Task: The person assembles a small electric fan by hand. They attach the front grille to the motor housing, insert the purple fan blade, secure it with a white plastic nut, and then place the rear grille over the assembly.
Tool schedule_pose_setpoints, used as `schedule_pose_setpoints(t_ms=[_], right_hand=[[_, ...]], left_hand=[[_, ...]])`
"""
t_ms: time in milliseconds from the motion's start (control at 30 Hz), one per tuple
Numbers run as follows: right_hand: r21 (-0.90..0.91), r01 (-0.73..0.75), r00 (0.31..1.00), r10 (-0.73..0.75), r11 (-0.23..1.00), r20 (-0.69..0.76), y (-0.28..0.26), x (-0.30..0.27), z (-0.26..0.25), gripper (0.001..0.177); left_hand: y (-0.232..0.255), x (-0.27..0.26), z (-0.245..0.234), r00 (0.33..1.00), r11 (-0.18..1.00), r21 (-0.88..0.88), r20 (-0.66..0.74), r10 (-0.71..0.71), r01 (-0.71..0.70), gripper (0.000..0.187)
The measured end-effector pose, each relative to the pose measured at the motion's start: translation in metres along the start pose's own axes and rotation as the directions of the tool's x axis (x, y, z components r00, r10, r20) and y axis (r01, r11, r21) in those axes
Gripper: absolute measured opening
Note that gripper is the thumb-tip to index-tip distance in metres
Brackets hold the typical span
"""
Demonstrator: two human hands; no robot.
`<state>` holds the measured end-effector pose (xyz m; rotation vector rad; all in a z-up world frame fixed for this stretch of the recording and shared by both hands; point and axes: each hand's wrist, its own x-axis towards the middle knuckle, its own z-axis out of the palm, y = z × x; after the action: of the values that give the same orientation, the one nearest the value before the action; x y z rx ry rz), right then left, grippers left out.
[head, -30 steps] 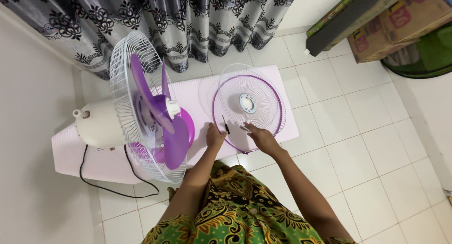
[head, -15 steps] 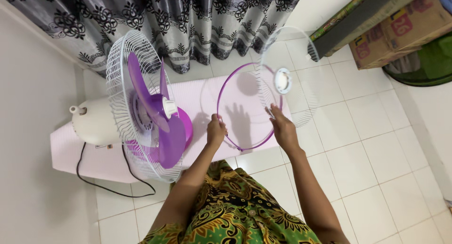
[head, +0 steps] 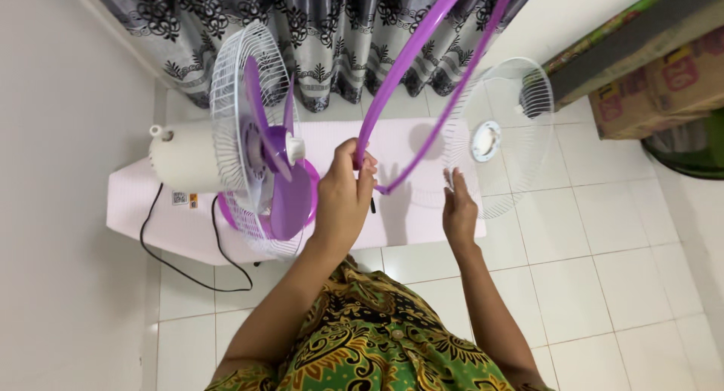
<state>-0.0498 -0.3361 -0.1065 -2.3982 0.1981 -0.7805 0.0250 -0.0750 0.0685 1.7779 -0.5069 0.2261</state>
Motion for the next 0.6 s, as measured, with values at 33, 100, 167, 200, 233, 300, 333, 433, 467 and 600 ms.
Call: schedule_pose_setpoints(t_ms=[33, 100, 167, 200, 233, 300, 333, 433, 467, 600], right_hand=[[-0.034, 0.003, 1.0, -0.002, 0.999, 0.026, 0.002, -0.005, 0.006, 0.046], [-0.101, 0.012, 0.997, -0.004, 0.995, 0.077, 0.005, -0.016, 0.023, 0.041], [-0.142, -0.004, 0.977, 0.034, 0.99, 0.21, 0.006, -0.026, 0.043, 0.035], [-0.164, -0.01, 0.96, 0.055, 0.986, 0.274, 0.007, -0.031, 0.05, 0.032], [-0.166, 0.065, 0.957, -0.014, 0.984, 0.289, 0.008, -0.037, 0.056, 0.034], [-0.165, 0.211, 0.936, -0.15, 0.963, 0.318, 0.006, -0.049, 0.067, 0.036], [-0.168, 0.258, 0.915, -0.184, 0.951, 0.359, 0.006, -0.052, 0.072, 0.039], [-0.185, 0.386, 0.834, -0.257, 0.904, 0.488, 0.009, -0.058, 0.085, 0.051], [-0.2, 0.42, 0.804, -0.261, 0.885, 0.534, 0.011, -0.062, 0.089, 0.054], [-0.195, 0.567, 0.681, -0.322, 0.801, 0.658, 0.025, -0.071, 0.109, 0.061]], left_hand=[[0.008, 0.0, -0.007, 0.999, 0.999, 0.033, -0.019, 0.037, -0.036, 0.023], [0.023, -0.003, -0.022, 0.999, 0.999, 0.013, -0.037, 0.038, -0.038, 0.025], [0.034, -0.007, -0.035, 0.999, 0.999, -0.036, -0.043, 0.023, -0.024, 0.024], [0.038, -0.009, -0.042, 0.999, 0.997, -0.075, -0.039, 0.007, -0.009, 0.023], [0.042, -0.01, -0.047, 0.999, 0.993, -0.115, -0.033, -0.009, 0.005, 0.022], [0.046, -0.01, -0.054, 0.999, 0.964, -0.265, -0.041, 0.0, -0.01, 0.024], [0.047, -0.01, -0.057, 0.999, 0.941, -0.338, -0.044, 0.004, -0.019, 0.024], [0.048, -0.012, -0.065, 0.999, 0.892, -0.451, -0.035, 0.019, -0.033, 0.025], [0.048, -0.013, -0.067, 0.999, 0.887, -0.459, -0.043, 0.029, -0.046, 0.025], [0.045, -0.018, -0.076, 0.996, 0.875, -0.477, -0.083, 0.044, -0.079, 0.025]])
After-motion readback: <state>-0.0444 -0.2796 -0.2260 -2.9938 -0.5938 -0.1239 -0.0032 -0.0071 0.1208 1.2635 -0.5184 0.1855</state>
